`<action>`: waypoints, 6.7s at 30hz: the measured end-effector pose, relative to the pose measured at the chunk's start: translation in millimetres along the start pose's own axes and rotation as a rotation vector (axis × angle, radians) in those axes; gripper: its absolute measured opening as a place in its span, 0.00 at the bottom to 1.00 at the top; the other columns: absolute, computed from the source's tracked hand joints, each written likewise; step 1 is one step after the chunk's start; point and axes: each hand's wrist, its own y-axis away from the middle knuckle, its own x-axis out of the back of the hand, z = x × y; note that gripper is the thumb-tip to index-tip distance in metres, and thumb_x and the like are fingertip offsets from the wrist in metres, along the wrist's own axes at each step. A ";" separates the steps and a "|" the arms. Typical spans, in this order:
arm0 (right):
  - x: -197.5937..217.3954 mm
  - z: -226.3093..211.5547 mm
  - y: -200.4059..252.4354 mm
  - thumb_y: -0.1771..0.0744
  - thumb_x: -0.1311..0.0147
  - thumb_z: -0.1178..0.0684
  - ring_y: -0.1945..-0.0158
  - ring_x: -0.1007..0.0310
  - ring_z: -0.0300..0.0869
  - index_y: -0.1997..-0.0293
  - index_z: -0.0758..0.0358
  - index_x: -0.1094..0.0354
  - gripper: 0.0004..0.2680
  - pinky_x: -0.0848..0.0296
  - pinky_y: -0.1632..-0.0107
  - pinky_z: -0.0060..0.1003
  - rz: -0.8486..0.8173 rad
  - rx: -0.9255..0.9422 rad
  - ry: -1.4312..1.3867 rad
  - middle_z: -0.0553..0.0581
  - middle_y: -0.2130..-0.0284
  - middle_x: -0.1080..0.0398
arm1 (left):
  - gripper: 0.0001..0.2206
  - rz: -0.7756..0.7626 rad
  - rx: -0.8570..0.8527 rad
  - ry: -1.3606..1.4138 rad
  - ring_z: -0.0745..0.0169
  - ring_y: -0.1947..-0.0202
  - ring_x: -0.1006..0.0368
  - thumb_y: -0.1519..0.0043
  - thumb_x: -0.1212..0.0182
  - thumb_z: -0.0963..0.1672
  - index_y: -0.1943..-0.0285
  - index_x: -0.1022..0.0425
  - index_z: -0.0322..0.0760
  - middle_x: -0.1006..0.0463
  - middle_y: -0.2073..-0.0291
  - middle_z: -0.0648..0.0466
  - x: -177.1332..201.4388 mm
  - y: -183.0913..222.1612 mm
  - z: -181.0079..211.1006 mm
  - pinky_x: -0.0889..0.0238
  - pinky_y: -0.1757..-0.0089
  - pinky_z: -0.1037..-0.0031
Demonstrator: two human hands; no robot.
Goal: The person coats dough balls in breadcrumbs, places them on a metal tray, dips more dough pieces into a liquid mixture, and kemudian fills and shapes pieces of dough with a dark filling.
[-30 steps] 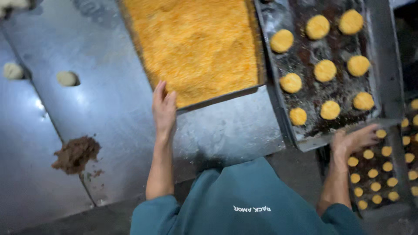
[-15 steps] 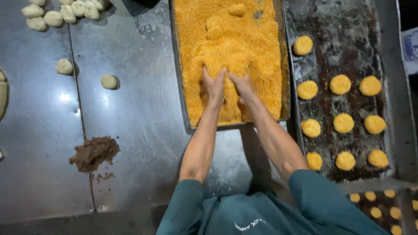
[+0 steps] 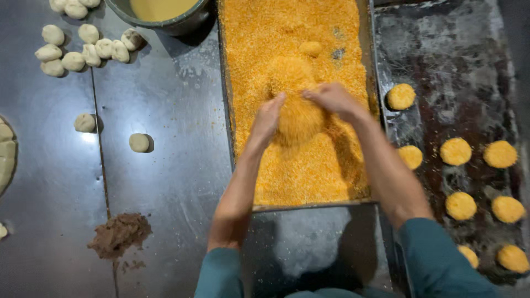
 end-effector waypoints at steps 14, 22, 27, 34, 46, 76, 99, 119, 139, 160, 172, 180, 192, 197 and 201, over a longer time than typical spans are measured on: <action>21.7 -32.9 -8.0 0.33 0.32 0.39 0.28 0.56 0.63 0.26 0.70 0.62 0.38 0.49 0.33 0.64 0.075 -0.003 0.125 0.81 0.31 0.58 | 0.26 -0.035 -0.077 0.451 0.48 0.47 0.22 0.37 0.32 0.43 0.30 0.34 0.26 0.21 0.44 0.40 14.5 -17.5 49.4 0.24 0.50 0.61; 16.6 29.6 49.4 0.33 0.35 0.43 0.44 0.27 0.55 0.39 0.60 0.30 0.19 0.28 0.45 0.52 0.295 0.655 0.673 0.64 0.48 0.25 | 0.36 0.113 -0.766 -0.768 0.29 0.44 0.30 0.57 0.39 0.35 0.32 0.34 0.22 0.27 0.42 0.30 16.0 47.3 55.3 0.37 0.44 0.52; 11.8 17.3 110.1 0.35 0.32 0.47 0.50 0.24 0.47 0.45 0.60 0.31 0.17 0.24 0.49 0.45 0.324 0.332 0.395 0.59 0.55 0.25 | 0.14 0.160 -0.418 -0.973 0.30 0.50 0.28 0.41 0.33 0.42 0.48 0.26 0.33 0.25 0.45 0.34 22.6 65.3 54.3 0.36 0.50 0.48; -15.4 -1.1 182.7 0.35 0.38 0.55 0.56 0.24 0.47 0.36 0.61 0.36 0.20 0.20 0.54 0.48 0.075 0.167 -0.437 0.58 0.59 0.29 | 0.21 0.054 -0.293 0.270 0.44 0.55 0.22 0.39 0.33 0.41 0.38 0.32 0.32 0.19 0.53 0.38 47.9 117.3 50.8 0.28 0.57 0.64; -45.7 22.9 226.4 0.31 0.44 0.52 0.51 0.25 0.47 0.34 0.64 0.41 0.18 0.19 0.52 0.46 0.074 0.203 -0.363 0.61 0.51 0.30 | 0.14 0.077 -0.075 0.369 0.54 0.61 0.22 0.36 0.40 0.41 0.44 0.31 0.28 0.23 0.60 0.47 22.4 170.0 52.7 0.20 0.61 0.58; 349.6 227.7 119.4 0.31 0.40 0.50 0.41 0.28 0.61 0.34 0.60 0.34 0.18 0.28 0.40 0.56 0.781 0.284 0.552 0.68 0.43 0.30 | 0.31 -0.064 -0.812 -1.248 0.35 0.29 0.46 0.37 0.40 0.48 0.27 0.41 0.29 0.40 0.29 0.35 -434.6 -38.0 55.0 0.54 0.35 0.45; 153.9 145.7 61.2 0.30 0.54 0.38 0.24 0.64 0.58 0.25 0.67 0.55 0.28 0.66 0.32 0.71 0.290 0.500 0.951 0.69 0.26 0.59 | 0.07 0.313 -0.541 -0.582 0.42 0.45 0.24 0.38 0.36 0.40 0.53 0.20 0.31 0.22 0.46 0.39 -164.9 240.4 77.5 0.32 0.45 0.62; -191.8 18.3 131.6 0.35 0.47 0.48 0.59 0.27 0.55 0.60 0.47 0.27 0.05 0.30 0.58 0.53 -0.088 0.984 1.208 0.62 0.65 0.29 | 0.12 0.752 -0.060 -0.163 0.57 0.45 0.25 0.32 0.45 0.40 0.43 0.24 0.27 0.20 0.46 0.46 78.1 464.2 -60.0 0.34 0.44 0.70; -92.6 15.9 154.1 0.31 0.39 0.53 0.55 0.24 0.51 0.35 0.56 0.29 0.16 0.22 0.52 0.46 0.032 0.285 0.407 0.66 0.58 0.25 | 0.12 0.451 -0.122 -0.231 0.50 0.44 0.24 0.34 0.46 0.40 0.44 0.23 0.30 0.21 0.44 0.45 25.3 400.5 -10.9 0.33 0.43 0.67; 201.0 132.0 -82.6 0.24 0.53 0.43 0.23 0.54 0.66 0.22 0.65 0.50 0.22 0.54 0.28 0.68 0.472 0.566 0.849 0.75 0.26 0.48 | 0.11 0.320 -0.077 -0.424 0.51 0.44 0.22 0.34 0.42 0.42 0.45 0.21 0.34 0.18 0.47 0.47 -41.3 331.6 16.6 0.31 0.46 0.66; 57.7 28.7 147.0 0.37 0.41 0.39 0.26 0.57 0.64 0.31 0.47 0.45 0.27 0.61 0.33 0.77 -0.156 0.863 0.839 0.64 0.28 0.54 | 0.49 -0.075 -0.243 -1.098 0.13 0.30 0.56 0.55 0.28 0.55 0.24 0.44 0.37 0.48 0.27 0.26 -25.5 210.3 37.5 0.68 0.42 0.22; -19.1 18.0 22.3 0.33 0.46 0.42 0.45 0.23 0.52 0.49 0.49 0.24 0.11 0.22 0.48 0.53 -0.447 0.387 1.552 0.58 0.46 0.25 | 0.39 -0.056 -0.154 -1.470 0.28 0.28 0.47 0.43 0.32 0.51 0.24 0.48 0.43 0.42 0.27 0.37 -8.7 79.3 15.9 0.67 0.37 0.22; 14.3 -77.2 -297.6 0.33 0.44 0.33 0.53 0.25 0.60 0.34 0.55 0.36 0.24 0.25 0.54 0.59 0.176 0.215 1.219 0.71 0.51 0.26 | 0.35 0.066 -0.399 -1.000 0.21 0.25 0.57 0.39 0.35 0.51 0.24 0.44 0.39 0.54 0.24 0.29 -4.3 132.3 11.4 0.66 0.35 0.31; -3.3 -81.7 -147.6 0.35 0.50 0.26 0.32 0.51 0.73 0.21 0.47 0.52 0.33 0.44 0.43 0.77 -0.039 0.736 1.243 0.67 0.26 0.56 | 0.36 0.249 -0.395 -0.836 0.26 0.23 0.61 0.37 0.36 0.48 0.21 0.47 0.32 0.58 0.22 0.29 18.6 72.1 22.2 0.62 0.31 0.42; -16.6 -36.5 -27.1 0.34 0.55 0.24 0.21 0.74 0.68 0.27 0.39 0.54 0.29 0.62 0.31 0.77 -0.456 0.580 1.389 0.63 0.21 0.73 | 0.43 0.129 -0.321 -1.037 0.25 0.25 0.65 0.45 0.34 0.48 0.20 0.51 0.38 0.60 0.23 0.36 9.3 9.1 48.0 0.74 0.36 0.32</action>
